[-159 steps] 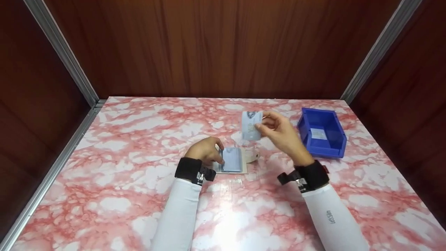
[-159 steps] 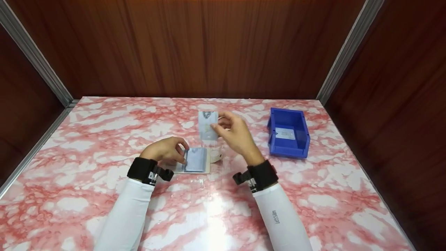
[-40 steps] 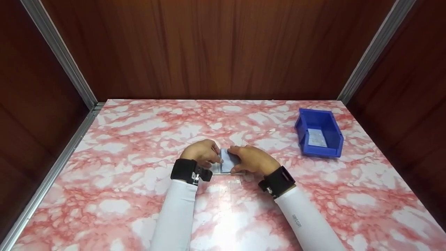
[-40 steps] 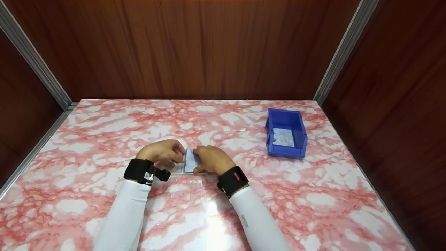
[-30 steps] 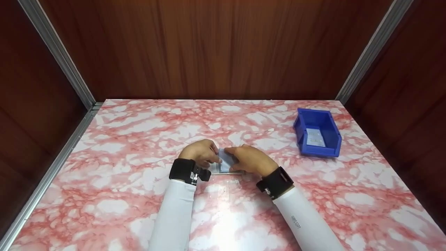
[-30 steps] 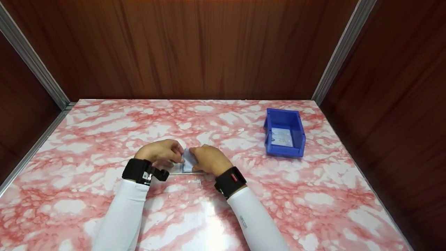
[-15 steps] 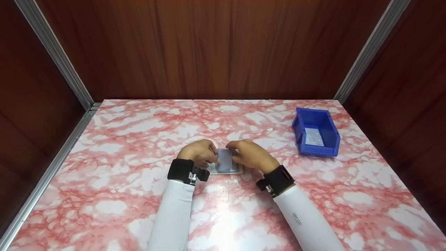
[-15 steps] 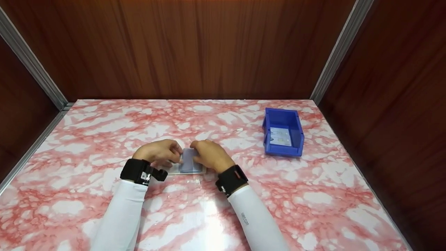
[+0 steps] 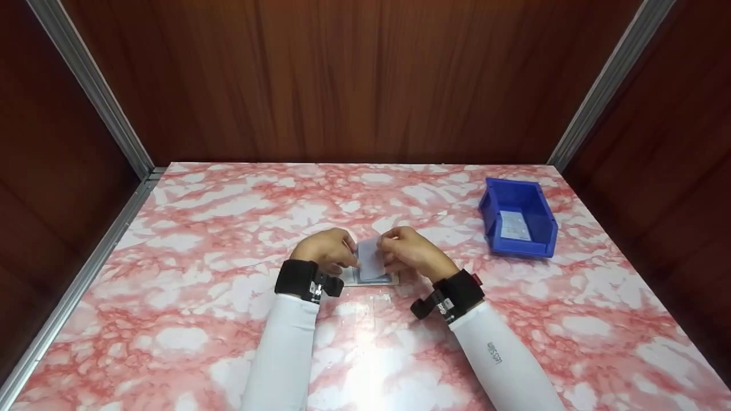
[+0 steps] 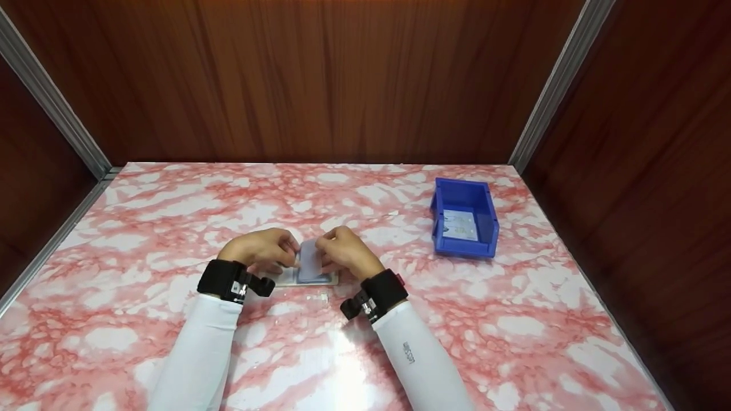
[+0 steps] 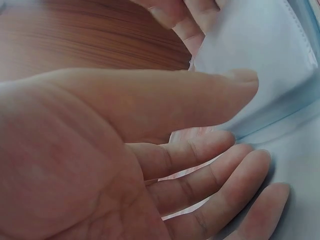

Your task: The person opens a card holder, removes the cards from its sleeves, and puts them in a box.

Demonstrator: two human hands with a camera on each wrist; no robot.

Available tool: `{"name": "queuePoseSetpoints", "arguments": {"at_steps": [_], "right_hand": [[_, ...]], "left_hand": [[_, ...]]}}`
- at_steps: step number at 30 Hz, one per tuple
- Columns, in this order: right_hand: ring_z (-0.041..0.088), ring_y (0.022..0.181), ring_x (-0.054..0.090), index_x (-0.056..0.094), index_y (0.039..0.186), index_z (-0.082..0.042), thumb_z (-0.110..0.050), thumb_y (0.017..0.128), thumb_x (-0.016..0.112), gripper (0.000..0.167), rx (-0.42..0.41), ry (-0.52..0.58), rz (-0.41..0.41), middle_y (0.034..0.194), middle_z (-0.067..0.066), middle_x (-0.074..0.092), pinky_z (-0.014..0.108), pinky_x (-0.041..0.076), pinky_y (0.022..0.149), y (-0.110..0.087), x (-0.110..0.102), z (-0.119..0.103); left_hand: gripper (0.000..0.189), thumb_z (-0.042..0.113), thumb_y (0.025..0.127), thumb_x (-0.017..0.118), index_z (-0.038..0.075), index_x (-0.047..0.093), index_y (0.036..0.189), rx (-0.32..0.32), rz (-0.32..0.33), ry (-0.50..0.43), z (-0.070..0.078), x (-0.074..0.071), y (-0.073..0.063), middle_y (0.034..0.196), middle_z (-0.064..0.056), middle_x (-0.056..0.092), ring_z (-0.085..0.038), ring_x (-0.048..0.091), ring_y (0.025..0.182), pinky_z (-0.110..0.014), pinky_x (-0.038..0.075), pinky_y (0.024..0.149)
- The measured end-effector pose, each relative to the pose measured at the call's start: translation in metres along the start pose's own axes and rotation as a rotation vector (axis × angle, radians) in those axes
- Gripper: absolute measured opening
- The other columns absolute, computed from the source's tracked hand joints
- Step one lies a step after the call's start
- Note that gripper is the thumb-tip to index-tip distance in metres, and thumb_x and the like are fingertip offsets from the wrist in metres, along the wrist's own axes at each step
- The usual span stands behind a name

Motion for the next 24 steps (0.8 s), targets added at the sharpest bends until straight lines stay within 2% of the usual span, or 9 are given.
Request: {"name": "queuePoseSetpoints", "arguments": {"at_steps": [4, 9, 12, 16, 20, 24], "right_hand": [[0.019, 0.077, 0.063, 0.05, 0.114, -0.004, -0.011, 0.083, 0.061, 0.034, 0.0, -0.038, -0.01, 0.098, 0.012, 0.059, 0.039, 0.056, 0.072, 0.002, 0.002, 0.003], [0.021, 0.079, 0.064, 0.05, 0.115, -0.004, -0.005, 0.081, 0.062, 0.036, 0.0, -0.036, -0.016, 0.099, 0.013, 0.059, 0.037, 0.057, 0.068, 0.003, 0.002, 0.007], [0.021, 0.077, 0.063, 0.052, 0.114, -0.002, -0.008, 0.082, 0.06, 0.033, 0.004, -0.015, -0.018, 0.097, 0.014, 0.06, 0.035, 0.057, 0.066, 0.006, 0.004, 0.005], [0.02, 0.079, 0.064, 0.055, 0.113, -0.001, -0.011, 0.085, 0.055, 0.03, -0.008, 0.022, -0.026, 0.097, 0.016, 0.061, 0.037, 0.057, 0.07, 0.006, 0.003, 0.0], [0.02, 0.085, 0.064, 0.058, 0.113, -0.006, -0.006, 0.085, 0.055, 0.028, -0.039, -0.029, -0.021, 0.104, 0.014, 0.062, 0.037, 0.057, 0.073, 0.006, 0.002, -0.007], [0.018, 0.088, 0.063, 0.061, 0.111, -0.007, -0.002, 0.079, 0.062, 0.033, -0.171, -0.229, -0.002, 0.103, 0.009, 0.065, 0.03, 0.055, 0.073, 0.01, 0.015, -0.023]], "left_hand": [[0.044, 0.013, 0.074, 0.075, 0.005, 0.053, 0.112, 0.002, 0.003, 0.003, 0.0, -0.001, 0.0, 0.102, -0.009, 0.057, -0.026, 0.061, 0.095, -0.039, 0.055, 0.079], [0.042, 0.017, 0.077, 0.072, 0.007, 0.052, 0.113, 0.016, -0.015, 0.023, 0.003, -0.003, -0.005, 0.102, -0.014, 0.062, -0.027, 0.063, 0.09, -0.038, 0.055, 0.075], [0.038, 0.024, 0.081, 0.068, 0.01, 0.052, 0.113, 0.018, -0.004, 0.053, 0.002, -0.015, -0.013, 0.101, -0.018, 0.065, -0.025, 0.065, 0.077, -0.034, 0.053, 0.064], [0.032, 0.026, 0.086, 0.064, 0.012, 0.05, 0.111, 0.006, 0.037, 0.045, -0.006, -0.033, -0.022, 0.097, -0.019, 0.065, -0.019, 0.055, 0.061, -0.03, 0.042, 0.053], [0.031, 0.023, 0.087, 0.062, 0.009, 0.05, 0.112, -0.003, 0.068, -0.015, -0.015, -0.044, -0.025, 0.102, -0.02, 0.063, -0.021, 0.059, 0.068, -0.034, 0.052, 0.063], [0.03, 0.022, 0.087, 0.061, 0.007, 0.05, 0.111, -0.009, 0.082, -0.066, -0.022, -0.047, -0.023, 0.109, -0.021, 0.062, -0.028, 0.064, 0.086, -0.041, 0.054, 0.079]]}}
Point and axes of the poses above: each hand's wrist, its own y-axis towards the middle knuckle, its own x-axis out of the palm, z = x × y, the point moved 9 cm from there along y, towards the middle knuckle
